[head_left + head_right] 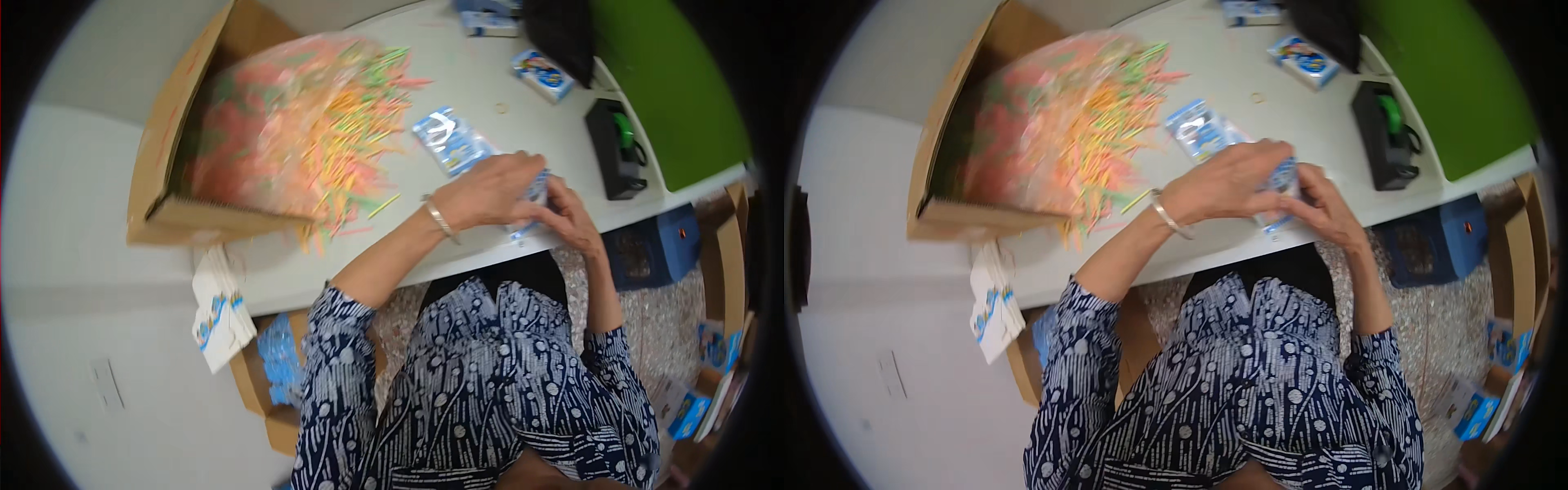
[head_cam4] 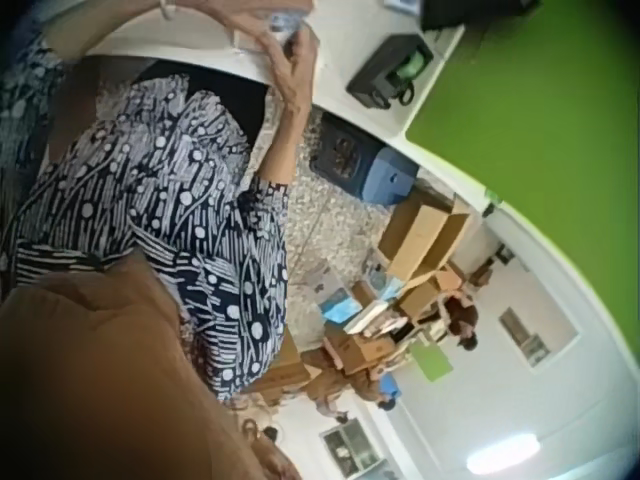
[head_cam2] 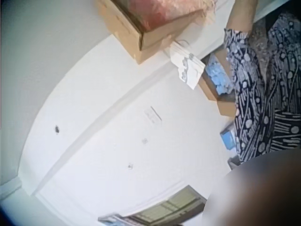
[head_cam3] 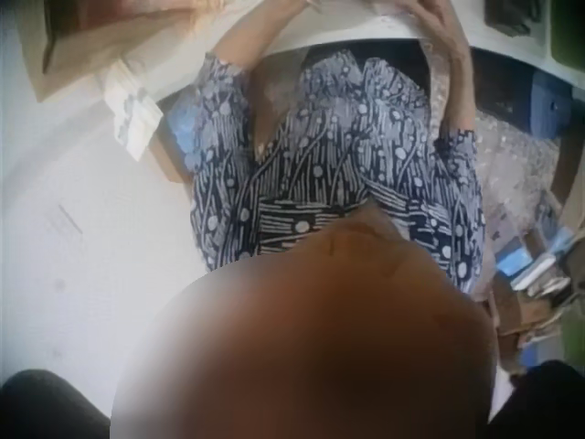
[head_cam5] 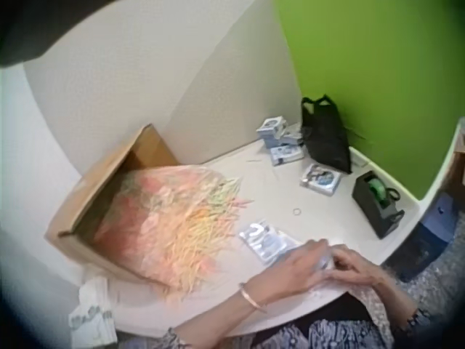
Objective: Packing colorful straws into small plastic bags and then placing the packages into a cardboard box.
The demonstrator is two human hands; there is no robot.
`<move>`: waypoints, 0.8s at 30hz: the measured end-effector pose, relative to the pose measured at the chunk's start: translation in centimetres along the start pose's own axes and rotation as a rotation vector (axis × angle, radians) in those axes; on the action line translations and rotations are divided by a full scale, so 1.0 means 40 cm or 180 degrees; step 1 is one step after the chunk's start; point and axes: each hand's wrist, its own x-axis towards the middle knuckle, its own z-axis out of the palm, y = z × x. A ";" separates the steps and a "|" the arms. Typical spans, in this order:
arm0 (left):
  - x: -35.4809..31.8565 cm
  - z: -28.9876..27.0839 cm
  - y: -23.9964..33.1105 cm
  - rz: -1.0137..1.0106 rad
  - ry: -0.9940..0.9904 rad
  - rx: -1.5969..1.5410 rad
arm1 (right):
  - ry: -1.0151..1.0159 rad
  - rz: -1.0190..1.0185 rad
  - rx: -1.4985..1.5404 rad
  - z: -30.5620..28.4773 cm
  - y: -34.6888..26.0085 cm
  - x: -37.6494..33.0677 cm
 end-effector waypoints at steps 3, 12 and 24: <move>-0.051 0.060 0.002 0.0209 0.0669 -0.0011 | -0.0242 0.0130 -0.0258 -0.015 -0.022 -0.001; -0.425 -0.010 0.103 -0.0624 0.2616 -0.0357 | -0.0679 -0.0487 -0.0285 -0.034 0.044 0.020; -1.532 0.112 0.388 -0.4678 0.3984 0.0588 | 0.0175 -0.0198 -0.0704 -0.062 0.057 0.031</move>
